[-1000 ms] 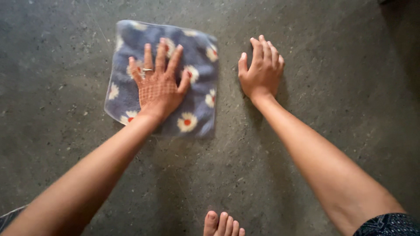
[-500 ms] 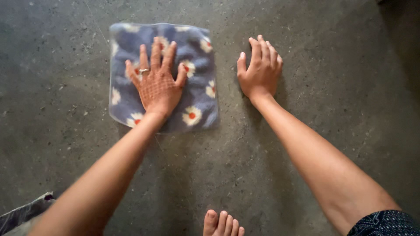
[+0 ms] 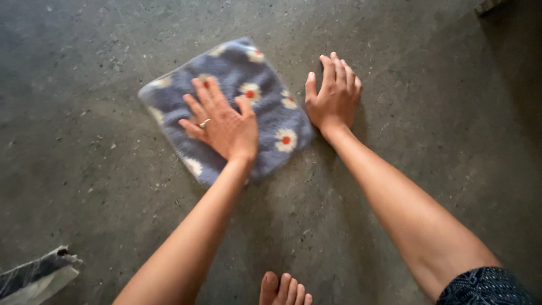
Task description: The person wipes a section of the floor using a cloth and by hand, then uses the same cloth to wipe the legs of a chair.
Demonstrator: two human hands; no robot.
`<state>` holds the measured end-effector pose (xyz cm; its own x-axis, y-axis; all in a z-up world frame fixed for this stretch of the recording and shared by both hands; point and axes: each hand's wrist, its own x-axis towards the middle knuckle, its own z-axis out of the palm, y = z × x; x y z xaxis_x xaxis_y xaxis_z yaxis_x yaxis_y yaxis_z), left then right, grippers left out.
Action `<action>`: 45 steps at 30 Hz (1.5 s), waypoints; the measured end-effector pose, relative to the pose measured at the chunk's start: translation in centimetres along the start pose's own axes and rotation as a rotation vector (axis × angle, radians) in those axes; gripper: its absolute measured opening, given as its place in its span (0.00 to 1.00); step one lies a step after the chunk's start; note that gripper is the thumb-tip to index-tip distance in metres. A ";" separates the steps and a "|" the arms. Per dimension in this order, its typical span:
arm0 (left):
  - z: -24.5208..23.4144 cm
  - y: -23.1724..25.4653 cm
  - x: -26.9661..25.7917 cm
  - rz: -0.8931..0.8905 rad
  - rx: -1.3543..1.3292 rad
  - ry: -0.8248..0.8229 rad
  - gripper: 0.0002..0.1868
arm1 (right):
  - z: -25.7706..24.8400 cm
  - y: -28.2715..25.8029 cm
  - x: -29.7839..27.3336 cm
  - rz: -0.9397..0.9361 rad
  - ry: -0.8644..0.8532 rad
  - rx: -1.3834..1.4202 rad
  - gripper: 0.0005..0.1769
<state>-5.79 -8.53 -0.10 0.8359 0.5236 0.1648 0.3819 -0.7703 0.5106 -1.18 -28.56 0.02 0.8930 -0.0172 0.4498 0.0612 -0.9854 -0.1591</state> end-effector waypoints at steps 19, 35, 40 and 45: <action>-5.8 -5.4 6.0 0.566 -0.493 -0.191 0.18 | -0.3 -12.0 -0.7 -0.071 -0.077 0.354 0.25; -6.0 -13.6 8.4 0.518 0.054 -0.117 0.28 | -0.7 -4.7 -1.8 0.159 -0.205 -0.090 0.31; -5.6 -13.8 8.4 0.503 0.059 -0.124 0.28 | -0.5 -11.9 -4.8 -0.110 -0.081 0.018 0.40; -5.3 -14.4 8.4 0.531 0.075 -0.099 0.28 | -3.5 -16.6 -6.7 -0.507 -0.238 0.399 0.32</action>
<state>-6.32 8.90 -1.56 0.9532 0.0218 0.3017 -0.0786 -0.9453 0.3167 -9.73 -12.67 2.73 0.7817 0.5120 0.3560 0.6160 -0.7231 -0.3125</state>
